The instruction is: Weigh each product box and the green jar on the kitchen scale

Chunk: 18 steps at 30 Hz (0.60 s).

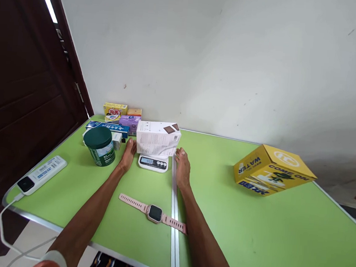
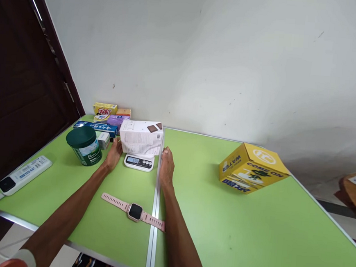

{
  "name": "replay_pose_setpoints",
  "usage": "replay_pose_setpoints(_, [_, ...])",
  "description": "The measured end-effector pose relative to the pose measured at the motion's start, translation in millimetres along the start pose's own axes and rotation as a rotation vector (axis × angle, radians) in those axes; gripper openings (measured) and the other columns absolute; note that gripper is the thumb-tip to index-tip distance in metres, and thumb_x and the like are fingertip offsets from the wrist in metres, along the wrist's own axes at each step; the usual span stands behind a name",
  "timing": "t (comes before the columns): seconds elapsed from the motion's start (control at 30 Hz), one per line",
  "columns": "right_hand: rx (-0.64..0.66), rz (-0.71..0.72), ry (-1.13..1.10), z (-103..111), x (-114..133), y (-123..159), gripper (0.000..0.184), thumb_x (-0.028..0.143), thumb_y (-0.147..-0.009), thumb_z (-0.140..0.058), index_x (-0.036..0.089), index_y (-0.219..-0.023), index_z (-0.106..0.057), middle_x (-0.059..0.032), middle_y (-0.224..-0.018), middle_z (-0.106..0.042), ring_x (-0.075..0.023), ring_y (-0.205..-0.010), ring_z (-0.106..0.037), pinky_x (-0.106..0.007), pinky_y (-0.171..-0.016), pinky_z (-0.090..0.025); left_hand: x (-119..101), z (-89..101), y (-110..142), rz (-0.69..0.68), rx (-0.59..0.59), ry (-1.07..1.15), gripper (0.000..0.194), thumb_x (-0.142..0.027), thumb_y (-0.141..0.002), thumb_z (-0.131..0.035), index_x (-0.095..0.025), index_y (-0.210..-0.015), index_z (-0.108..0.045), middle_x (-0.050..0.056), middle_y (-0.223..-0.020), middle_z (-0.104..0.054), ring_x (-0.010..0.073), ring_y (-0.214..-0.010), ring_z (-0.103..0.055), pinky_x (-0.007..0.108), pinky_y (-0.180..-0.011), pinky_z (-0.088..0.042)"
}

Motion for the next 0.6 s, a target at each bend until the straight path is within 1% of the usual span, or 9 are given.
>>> replay_pose_setpoints(0.13, [0.002, 0.0, -0.088, -1, 7, 2, 0.106, 0.094, -0.087, -0.05, 0.011, -0.152, -0.059, -0.0229, -0.156, -0.06, -0.0343, -0.143, -0.06, -0.053, -0.124, -0.043, 5, 2.6, 2, 0.051, -0.043, 0.113, 0.063, -0.071, -0.099, -0.054, -0.022, -0.137, -0.062, 0.012, -0.14, -0.073, 0.0255, -0.144, -0.06, 0.042, -0.122, -0.048])
replay_pose_setpoints(0.27, [-0.01, -0.019, -0.137, 1, 11, 2, 0.112, 0.1, -0.078, -0.053, 0.011, -0.143, -0.066, -0.0242, -0.151, -0.064, -0.0355, -0.139, -0.064, -0.055, -0.122, -0.045, 5, 4.5, 3, 0.064, -0.041, 0.14, 0.055, -0.068, -0.1, -0.056, -0.024, -0.131, -0.064, 0.01, -0.137, -0.075, 0.0253, -0.141, -0.063, 0.042, -0.12, -0.05])
replay_pose_setpoints(0.37, [-0.001, -0.01, -0.129, 0, 14, 2, 0.107, 0.101, -0.077, -0.053, 0.012, -0.132, -0.073, -0.0225, -0.145, -0.069, -0.0356, -0.134, -0.067, -0.054, -0.122, -0.046, 5, 5.9, 4, 0.066, -0.048, 0.132, 0.056, -0.072, -0.097, -0.058, -0.026, -0.129, -0.065, 0.009, -0.135, -0.075, 0.0261, -0.14, -0.063, 0.042, -0.119, -0.051])
replay_pose_setpoints(0.47, [0.022, 0.009, -0.124, -2, 16, 3, 0.097, 0.099, -0.08, -0.052, 0.016, -0.124, -0.077, -0.0193, -0.139, -0.073, -0.0347, -0.133, -0.068, -0.054, -0.122, -0.046, 4, 5.2, 4, 0.071, -0.051, 0.121, 0.059, -0.073, -0.098, -0.056, -0.025, -0.132, -0.064, 0.009, -0.135, -0.076, 0.0261, -0.141, -0.063, 0.042, -0.121, -0.05])
replay_pose_setpoints(0.6, [0.034, 0.018, -0.122, -2, 15, 3, 0.092, 0.096, -0.084, -0.052, 0.018, -0.127, -0.076, -0.0164, -0.142, -0.072, -0.0337, -0.135, -0.067, -0.055, -0.124, -0.044, 3, -3.7, 7, 0.089, -0.019, 0.128, 0.057, -0.068, -0.105, -0.048, -0.023, -0.137, -0.062, 0.009, -0.135, -0.077, 0.0248, -0.144, -0.061, 0.043, -0.124, -0.048])
Point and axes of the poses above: each hand's wrist, its own y-axis away from the middle knuckle, its own z-axis out of the back of the hand, x = y × z, the point moved 8 cm from there along -y, towards the middle knuckle
